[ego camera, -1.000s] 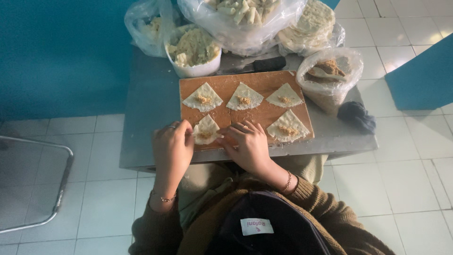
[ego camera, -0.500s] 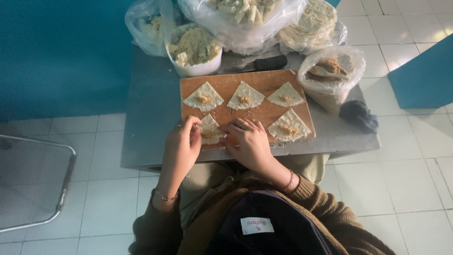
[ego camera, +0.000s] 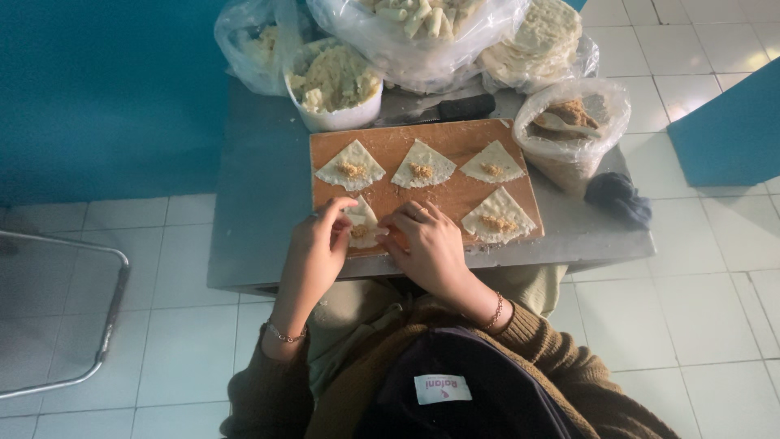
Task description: The person sits with a board on their lap, arranges triangular dough wrappers on the board, spoons brown filling from a plastic-lined container onto each wrapper, and folds the wrappers over the filling into filled pastries, setting finished ones aside. At the end they handle large round dough discs on the board.
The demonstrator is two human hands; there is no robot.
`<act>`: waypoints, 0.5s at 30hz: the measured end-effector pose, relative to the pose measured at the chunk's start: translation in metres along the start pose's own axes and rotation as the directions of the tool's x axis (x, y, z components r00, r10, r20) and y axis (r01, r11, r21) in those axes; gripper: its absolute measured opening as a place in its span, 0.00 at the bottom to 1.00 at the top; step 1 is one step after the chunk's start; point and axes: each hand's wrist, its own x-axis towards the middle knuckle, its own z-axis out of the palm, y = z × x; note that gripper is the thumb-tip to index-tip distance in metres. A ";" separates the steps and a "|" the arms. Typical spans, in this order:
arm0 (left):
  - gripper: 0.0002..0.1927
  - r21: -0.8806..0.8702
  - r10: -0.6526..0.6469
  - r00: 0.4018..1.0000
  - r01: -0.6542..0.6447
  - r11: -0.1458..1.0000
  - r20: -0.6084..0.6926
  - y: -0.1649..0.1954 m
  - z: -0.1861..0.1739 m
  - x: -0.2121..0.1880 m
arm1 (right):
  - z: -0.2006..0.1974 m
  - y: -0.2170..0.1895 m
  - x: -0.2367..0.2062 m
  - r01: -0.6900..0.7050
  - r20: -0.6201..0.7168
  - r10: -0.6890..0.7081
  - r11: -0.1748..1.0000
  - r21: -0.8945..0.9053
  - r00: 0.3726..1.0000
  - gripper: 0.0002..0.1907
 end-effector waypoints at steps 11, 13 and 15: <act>0.24 0.045 0.042 0.998 -0.044 0.998 0.040 0.003 -0.001 -0.001 | 0.001 -0.009 0.002 -0.092 0.027 0.088 0.974 0.208 0.996 0.18; 0.24 -0.005 0.016 0.999 -0.016 1.000 0.046 0.003 0.000 0.000 | 0.002 -0.011 0.001 -0.123 0.028 0.120 0.964 0.237 0.992 0.21; 0.22 -0.011 -0.004 0.999 0.004 1.000 0.041 0.003 0.002 0.003 | 0.004 -0.013 0.000 -0.112 0.008 0.114 0.958 0.264 0.993 0.24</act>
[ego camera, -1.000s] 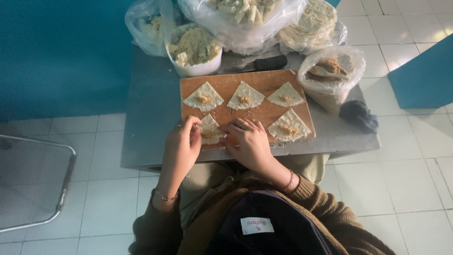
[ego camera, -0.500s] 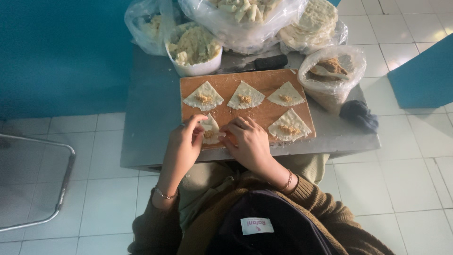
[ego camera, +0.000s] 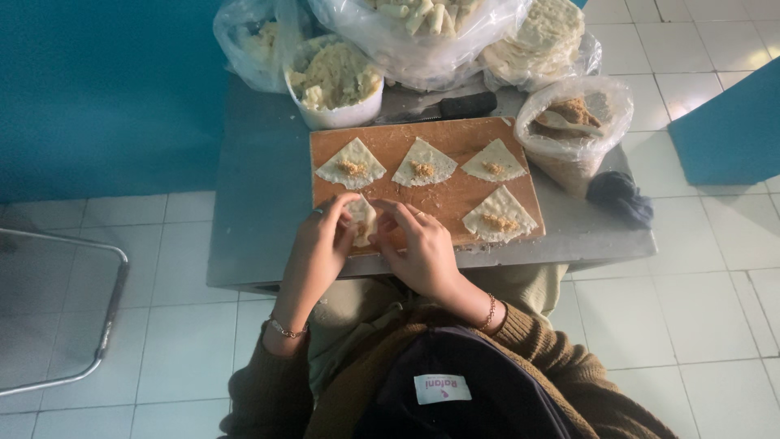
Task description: The person sits with a board on their lap, arranges triangular dough wrappers on the board, spoons brown filling from a plastic-lined container onto each wrapper, and folds the wrappers over the filling into filled pastries, setting finished ones aside. At the end they handle large round dough discs on the board.
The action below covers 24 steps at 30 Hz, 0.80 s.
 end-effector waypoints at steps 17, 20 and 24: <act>0.17 0.032 -0.003 0.999 0.001 0.999 0.050 -0.018 0.006 -0.005 | 0.008 0.006 -0.004 0.098 0.014 -0.098 0.995 0.010 0.995 0.30; 0.16 0.054 0.048 0.998 -0.050 0.997 0.048 -0.023 0.006 -0.004 | 0.008 0.007 0.000 0.187 0.029 -0.188 0.982 0.037 0.982 0.30; 0.20 0.040 0.054 0.997 -0.056 0.998 0.049 -0.022 0.005 -0.003 | 0.007 0.008 0.004 0.271 0.140 -0.263 0.961 -0.043 0.954 0.28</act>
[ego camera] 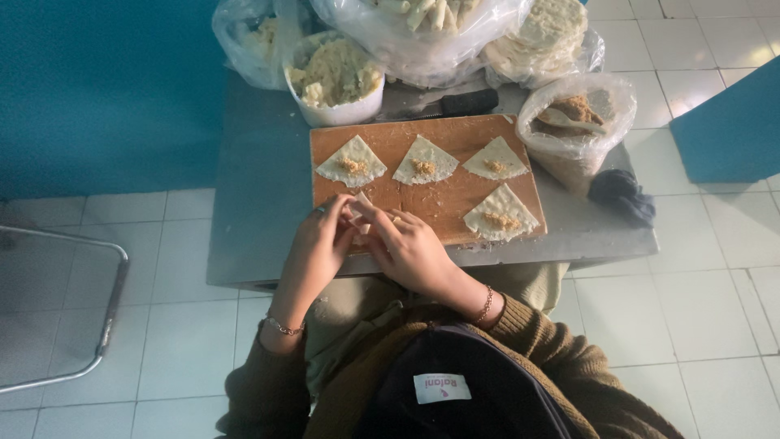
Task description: The person sits with a board on their lap, arranges triangular dough wrappers on the board, spoons brown filling from a plastic-lined container onto each wrapper, and folds the wrappers over the filling into filled pastries, setting finished ones aside. At the end they handle large round dough discs on the board.
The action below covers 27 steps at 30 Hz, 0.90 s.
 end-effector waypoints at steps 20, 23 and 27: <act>0.11 0.048 -0.016 0.996 0.012 0.999 0.088 0.005 -0.020 -0.011 | -0.011 0.004 0.001 0.077 -0.028 -0.075 0.992 0.102 0.997 0.17; 0.09 0.029 0.001 0.999 -0.002 1.000 0.043 0.005 -0.019 -0.011 | -0.007 0.004 -0.001 0.032 -0.041 -0.028 0.996 0.088 0.999 0.11; 0.08 -0.033 -0.027 0.999 0.028 0.999 0.037 0.003 -0.019 -0.007 | -0.003 0.009 0.002 0.059 -0.035 -0.058 0.997 0.044 0.998 0.09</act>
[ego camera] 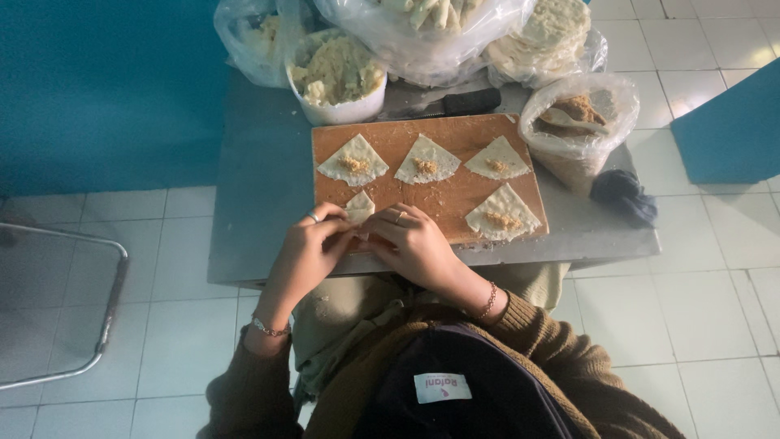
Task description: The person sits with a board on their lap, arranges triangular dough wrappers on the board, spoons brown filling from a plastic-lined container onto each wrapper, and folds the wrappers over the filling into filled pastries, setting finished ones aside. At the end they handle large round dough discs on the board.
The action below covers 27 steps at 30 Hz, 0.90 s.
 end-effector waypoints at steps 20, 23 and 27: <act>0.06 0.233 0.114 0.989 -0.090 0.968 -0.089 0.002 0.005 0.000 | 0.004 0.008 0.018 -0.131 0.086 0.151 0.971 -0.202 0.985 0.08; 0.08 0.247 0.144 0.987 -0.123 0.961 -0.067 0.002 -0.001 0.001 | 0.000 0.006 0.013 -0.038 0.007 0.041 0.968 -0.249 0.999 0.09; 0.05 0.257 0.141 0.989 -0.123 0.958 -0.053 0.001 0.000 0.004 | -0.004 0.002 0.006 -0.020 -0.004 0.019 0.985 -0.171 1.000 0.10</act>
